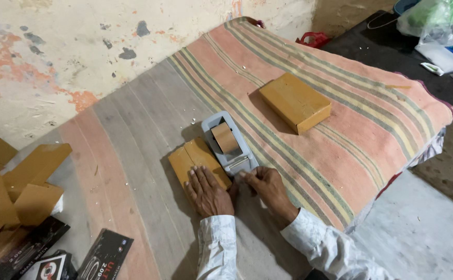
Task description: The person places smartwatch boxes into small cardboard boxes, adds foam padding, closes the flaps, and seals them with a tape dispenser. The person repeats this process for multiple units, stacking the sealed boxes on the table.
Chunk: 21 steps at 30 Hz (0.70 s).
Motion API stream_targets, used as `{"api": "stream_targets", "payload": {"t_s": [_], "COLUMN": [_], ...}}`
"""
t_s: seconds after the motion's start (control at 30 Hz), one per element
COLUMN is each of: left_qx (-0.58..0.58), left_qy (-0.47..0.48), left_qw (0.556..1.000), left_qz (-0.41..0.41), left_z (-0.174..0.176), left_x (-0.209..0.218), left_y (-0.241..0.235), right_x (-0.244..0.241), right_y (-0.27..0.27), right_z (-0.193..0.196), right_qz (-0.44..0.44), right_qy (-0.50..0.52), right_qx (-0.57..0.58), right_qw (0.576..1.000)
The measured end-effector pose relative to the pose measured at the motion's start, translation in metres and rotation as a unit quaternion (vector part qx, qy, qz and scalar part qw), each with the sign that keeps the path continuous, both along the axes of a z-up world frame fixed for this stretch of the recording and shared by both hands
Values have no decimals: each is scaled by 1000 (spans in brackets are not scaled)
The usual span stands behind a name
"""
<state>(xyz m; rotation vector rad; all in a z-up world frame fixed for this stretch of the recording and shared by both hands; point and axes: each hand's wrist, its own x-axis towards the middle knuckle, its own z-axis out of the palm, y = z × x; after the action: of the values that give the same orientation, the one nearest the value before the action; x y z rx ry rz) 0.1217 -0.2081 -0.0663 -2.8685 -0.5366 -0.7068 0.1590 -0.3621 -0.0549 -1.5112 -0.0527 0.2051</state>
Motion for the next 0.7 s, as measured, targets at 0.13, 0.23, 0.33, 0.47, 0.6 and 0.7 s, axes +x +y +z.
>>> {"api": "stream_targets", "payload": {"t_s": [0.13,0.23,0.33,0.47,0.6,0.7], "left_qx": [-47,-98,-89,-233,-212,-218], "left_qy": [-8,-42,-85,-61,-23,-14], "left_qw": [999,991,989,970,977,976], "left_qz": [-25,-75,-84,-45,-3,0], "left_z": [4,6,8,17,22,26], "left_x": [-1,-7,-10,0,5,6], "left_y": [0,5,5,3,-5,-6], "right_x": [-3,-4,-6,-2,-8,-8], "right_y": [3,2,-1,2,0,1], "right_z": [-13,-19,-20,-14,-14,-9], "right_qz": [1,9,21,34,35,33], "right_qy": [30,44,55,85,73,68], "right_qx": [87,102,104,149,126,136], "right_qw": [996,994,993,985,989,988]}}
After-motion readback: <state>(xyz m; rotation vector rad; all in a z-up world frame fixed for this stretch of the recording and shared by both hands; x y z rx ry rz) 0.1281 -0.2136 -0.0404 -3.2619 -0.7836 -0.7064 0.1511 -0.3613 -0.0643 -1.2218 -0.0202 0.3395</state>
